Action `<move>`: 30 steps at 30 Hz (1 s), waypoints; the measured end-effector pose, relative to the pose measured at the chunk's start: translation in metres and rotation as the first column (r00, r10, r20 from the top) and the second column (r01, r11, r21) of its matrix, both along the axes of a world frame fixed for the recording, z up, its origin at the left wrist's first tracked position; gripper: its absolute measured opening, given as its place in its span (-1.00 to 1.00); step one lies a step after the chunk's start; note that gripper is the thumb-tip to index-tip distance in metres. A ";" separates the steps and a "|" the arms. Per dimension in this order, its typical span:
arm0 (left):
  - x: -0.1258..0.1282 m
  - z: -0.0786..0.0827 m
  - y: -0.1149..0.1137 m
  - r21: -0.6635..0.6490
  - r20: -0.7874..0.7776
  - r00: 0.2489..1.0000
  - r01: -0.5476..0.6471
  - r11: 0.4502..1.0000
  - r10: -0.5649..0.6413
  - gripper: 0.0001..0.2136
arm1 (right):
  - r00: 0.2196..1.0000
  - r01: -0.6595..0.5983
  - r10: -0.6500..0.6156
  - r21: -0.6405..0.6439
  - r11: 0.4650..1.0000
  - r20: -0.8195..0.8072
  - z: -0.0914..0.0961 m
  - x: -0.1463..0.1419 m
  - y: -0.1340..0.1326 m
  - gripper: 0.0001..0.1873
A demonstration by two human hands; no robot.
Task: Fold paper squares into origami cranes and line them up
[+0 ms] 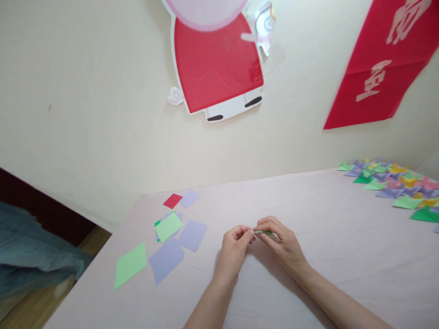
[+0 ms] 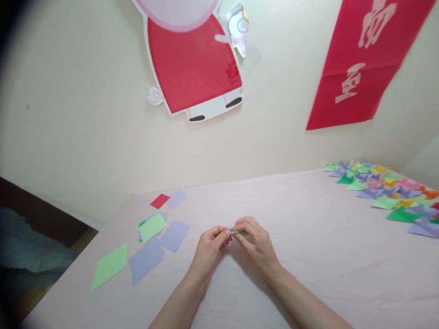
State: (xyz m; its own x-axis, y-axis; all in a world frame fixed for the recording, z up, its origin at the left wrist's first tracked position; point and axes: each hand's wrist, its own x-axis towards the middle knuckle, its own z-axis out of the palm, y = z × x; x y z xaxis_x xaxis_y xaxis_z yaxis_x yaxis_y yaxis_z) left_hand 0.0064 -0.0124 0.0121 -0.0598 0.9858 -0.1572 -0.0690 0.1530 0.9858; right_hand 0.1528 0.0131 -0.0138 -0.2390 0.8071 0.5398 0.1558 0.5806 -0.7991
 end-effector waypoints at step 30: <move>-0.009 0.007 0.000 -0.071 0.108 0.988 0.121 0.990 -0.113 -0.77 | 0.995 -0.054 0.038 -0.193 0.980 -0.088 0.003 -0.001 -0.001 -0.84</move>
State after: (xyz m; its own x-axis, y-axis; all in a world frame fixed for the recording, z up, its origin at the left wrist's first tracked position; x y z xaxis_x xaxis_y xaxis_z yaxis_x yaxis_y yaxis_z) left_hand -0.0031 -0.0120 0.0191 0.0753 0.9697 -0.2326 -0.1470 0.2415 0.9592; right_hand 0.1521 0.0121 -0.0103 -0.2393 0.8881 0.3924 0.0605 0.4170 -0.9069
